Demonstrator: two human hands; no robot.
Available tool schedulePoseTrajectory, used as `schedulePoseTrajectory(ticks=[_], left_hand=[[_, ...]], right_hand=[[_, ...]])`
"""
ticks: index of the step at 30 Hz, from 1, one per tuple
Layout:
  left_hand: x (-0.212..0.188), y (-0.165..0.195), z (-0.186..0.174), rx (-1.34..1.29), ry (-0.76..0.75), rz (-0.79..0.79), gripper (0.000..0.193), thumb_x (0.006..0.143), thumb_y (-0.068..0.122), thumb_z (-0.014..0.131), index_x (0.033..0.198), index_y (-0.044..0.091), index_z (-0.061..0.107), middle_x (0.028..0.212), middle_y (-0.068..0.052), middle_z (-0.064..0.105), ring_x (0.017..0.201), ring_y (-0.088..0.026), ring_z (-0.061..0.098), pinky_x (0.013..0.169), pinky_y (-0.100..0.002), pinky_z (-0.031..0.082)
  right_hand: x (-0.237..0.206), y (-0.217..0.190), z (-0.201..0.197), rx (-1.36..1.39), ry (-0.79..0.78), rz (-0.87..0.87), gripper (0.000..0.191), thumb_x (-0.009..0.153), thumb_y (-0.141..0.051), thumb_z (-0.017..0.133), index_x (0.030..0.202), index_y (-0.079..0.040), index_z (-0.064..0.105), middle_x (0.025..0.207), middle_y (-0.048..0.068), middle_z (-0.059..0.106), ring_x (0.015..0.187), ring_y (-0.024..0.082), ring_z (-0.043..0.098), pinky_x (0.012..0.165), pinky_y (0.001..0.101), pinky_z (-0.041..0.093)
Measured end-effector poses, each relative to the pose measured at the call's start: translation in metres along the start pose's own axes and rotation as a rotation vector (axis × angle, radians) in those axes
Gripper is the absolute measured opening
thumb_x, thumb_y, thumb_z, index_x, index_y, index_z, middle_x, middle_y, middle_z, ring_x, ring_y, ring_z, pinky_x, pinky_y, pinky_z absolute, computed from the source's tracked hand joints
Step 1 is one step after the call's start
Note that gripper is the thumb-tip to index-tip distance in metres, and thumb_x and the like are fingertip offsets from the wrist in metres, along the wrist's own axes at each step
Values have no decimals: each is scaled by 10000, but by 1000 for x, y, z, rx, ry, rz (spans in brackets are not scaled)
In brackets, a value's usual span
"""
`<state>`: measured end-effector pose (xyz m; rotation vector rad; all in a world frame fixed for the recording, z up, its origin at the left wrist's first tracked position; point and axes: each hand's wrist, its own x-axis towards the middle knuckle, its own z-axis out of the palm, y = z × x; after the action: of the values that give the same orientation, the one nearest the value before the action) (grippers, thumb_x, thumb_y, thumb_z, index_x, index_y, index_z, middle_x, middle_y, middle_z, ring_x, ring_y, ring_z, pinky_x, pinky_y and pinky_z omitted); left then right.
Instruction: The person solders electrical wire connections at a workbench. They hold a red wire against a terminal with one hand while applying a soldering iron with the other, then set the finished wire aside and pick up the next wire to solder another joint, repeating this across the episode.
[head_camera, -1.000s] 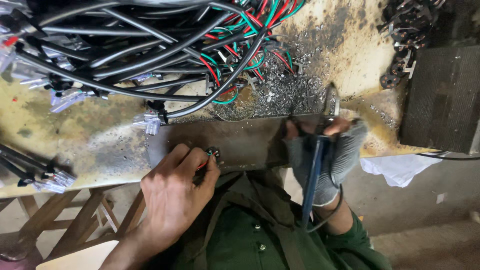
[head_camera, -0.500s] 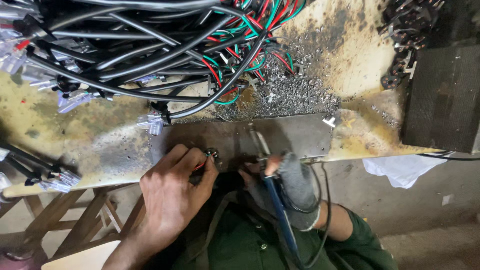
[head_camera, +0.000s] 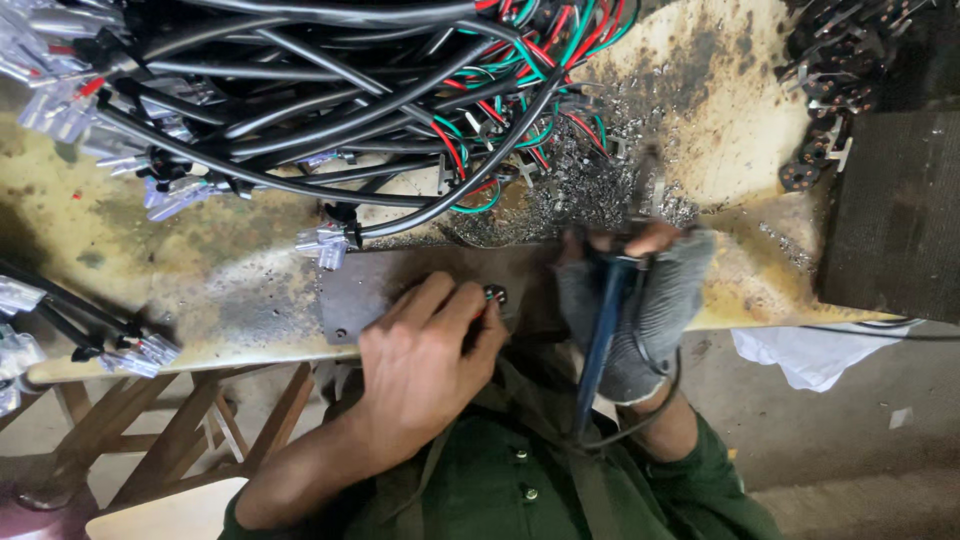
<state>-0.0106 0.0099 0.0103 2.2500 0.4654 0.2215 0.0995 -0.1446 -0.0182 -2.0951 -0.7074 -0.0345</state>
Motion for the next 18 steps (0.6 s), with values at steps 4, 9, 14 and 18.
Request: schedulePoseTrajectory(ticks=[4,9,14,18], left_hand=[[9,6,15,-32,-4,72,136,882,145,728,838,87,613,823,-99,566,710,-320,654,570,-446,508],[12,9,18,-58,-50,56,150,883,155,733,840,84,609,816,-100,558,700,-318,648,560,-451,504],[7,5,20,-47,-21,55,151,863,166,739,850,90,608,808,-96,553,699,-317,649,546,-453,500],[-3,13,27,-9,77,18,144,900,155,750,893,80,628,911,-122,609,725,-301,678,587,-416,540]], right_hand=[[-5,-4,-27,250,-130,197,558,881,22,819,1177,-79,357,1030,25,625,945,110,627,860,255,516],[-33,3,-19,243,-128,242,561,885,42,840,1176,-91,379,918,21,577,853,92,588,816,245,528],[-25,4,-14,266,-115,199,556,864,17,839,1158,-90,378,964,14,565,875,105,562,824,261,506],[-20,-2,-13,171,-116,184,539,874,5,836,1150,-85,382,878,-18,496,803,94,499,775,248,469]])
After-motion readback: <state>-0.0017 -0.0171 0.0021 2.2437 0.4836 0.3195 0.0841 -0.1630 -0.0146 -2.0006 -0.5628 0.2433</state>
